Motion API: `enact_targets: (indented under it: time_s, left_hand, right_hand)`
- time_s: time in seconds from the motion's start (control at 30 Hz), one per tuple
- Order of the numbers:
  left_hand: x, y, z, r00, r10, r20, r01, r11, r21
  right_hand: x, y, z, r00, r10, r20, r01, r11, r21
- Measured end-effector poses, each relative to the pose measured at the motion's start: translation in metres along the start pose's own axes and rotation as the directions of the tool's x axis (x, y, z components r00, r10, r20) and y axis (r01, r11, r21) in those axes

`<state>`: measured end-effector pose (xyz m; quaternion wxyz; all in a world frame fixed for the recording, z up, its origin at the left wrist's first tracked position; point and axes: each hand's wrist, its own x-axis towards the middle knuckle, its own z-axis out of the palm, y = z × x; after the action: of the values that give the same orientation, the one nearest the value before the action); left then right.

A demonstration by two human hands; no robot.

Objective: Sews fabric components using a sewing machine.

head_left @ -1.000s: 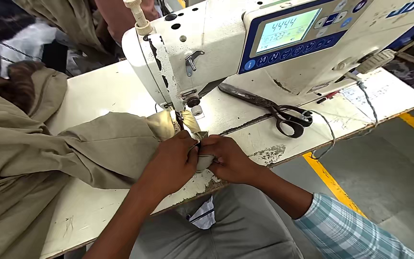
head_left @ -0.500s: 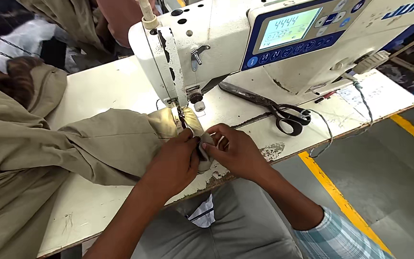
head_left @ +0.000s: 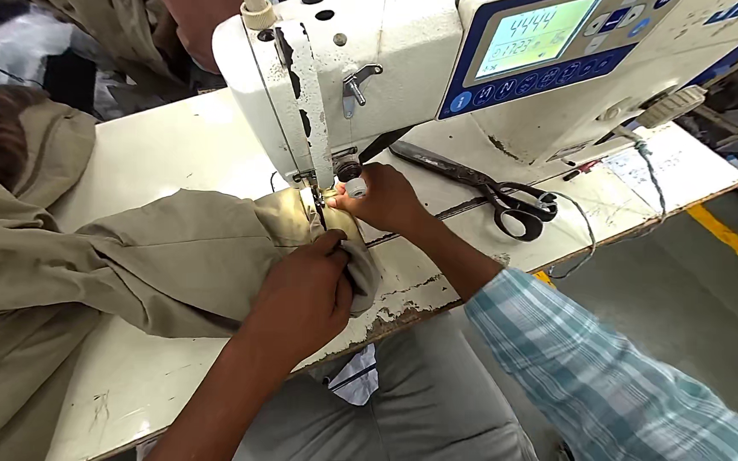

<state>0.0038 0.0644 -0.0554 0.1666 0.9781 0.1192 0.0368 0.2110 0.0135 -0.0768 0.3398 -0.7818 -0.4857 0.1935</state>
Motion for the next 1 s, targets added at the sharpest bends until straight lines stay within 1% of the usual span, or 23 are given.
enact_targets:
  time_s: [0.1, 0.2, 0.3, 0.4, 0.5, 0.53, 0.6, 0.67, 0.73, 0.83, 0.9, 1.0]
  left_hand:
    - [-0.003, -0.001, 0.005, 0.997, -0.005, -0.071, 0.006, 1.0, 0.014]
    - [-0.006, -0.002, 0.011, 0.993, -0.034, -0.115, 0.035, 0.999, 0.011]
    - [-0.005, 0.0, 0.011, 0.995, -0.032, -0.096, 0.035, 0.999, 0.032]
    - [-0.004, 0.004, 0.008, 0.997, -0.043, -0.06, 0.047, 0.997, 0.065]
    - [-0.003, 0.004, 0.005, 0.997, -0.065, -0.049, 0.067, 0.996, 0.057]
    - [-0.003, 0.003, 0.006, 0.996, -0.068, -0.051, 0.071, 0.996, 0.052]
    - [-0.003, 0.003, 0.006, 0.997, -0.071, -0.031, 0.073, 0.996, 0.051]
    - [-0.002, 0.002, 0.005, 0.998, -0.065, -0.002, 0.065, 0.996, 0.055]
    - [-0.001, 0.003, 0.003, 0.998, -0.058, 0.005, 0.057, 0.997, 0.053]
    - [-0.002, 0.003, 0.003, 0.998, -0.059, -0.014, 0.06, 0.997, 0.045]
    - [-0.002, 0.002, 0.004, 0.998, -0.052, -0.027, 0.053, 0.997, 0.048]
    - [-0.002, 0.001, 0.005, 0.999, -0.048, -0.014, 0.048, 0.997, 0.06]
  right_hand:
    - [0.002, -0.004, 0.006, 0.998, 0.05, -0.042, -0.051, 0.998, -0.023]
    - [-0.003, 0.004, 0.014, 0.992, 0.026, -0.12, -0.027, 1.0, -0.006]
    - [-0.008, 0.006, 0.02, 0.985, 0.018, -0.174, -0.014, 1.0, 0.022]
    - [-0.017, 0.001, 0.018, 0.985, -0.004, -0.171, 0.012, 0.999, 0.042]
    - [-0.045, -0.007, 0.003, 0.985, -0.045, -0.169, 0.071, 0.986, 0.149]
    - [-0.057, -0.011, -0.003, 0.991, -0.026, -0.13, 0.048, 0.985, 0.164]
    - [-0.077, -0.019, -0.014, 1.0, 0.024, 0.012, -0.025, 0.995, 0.098]
    - [-0.083, -0.023, -0.02, 0.994, 0.041, 0.097, -0.046, 0.998, 0.049]
    - [-0.08, -0.02, -0.025, 0.991, 0.044, 0.128, -0.054, 0.996, 0.071]
    - [-0.071, -0.012, -0.032, 0.974, 0.064, 0.218, -0.111, 0.972, 0.208]
    - [-0.064, -0.009, -0.035, 0.959, 0.066, 0.276, -0.143, 0.953, 0.266]
    - [-0.05, -0.012, -0.036, 0.932, 0.094, 0.351, -0.172, 0.965, 0.198]
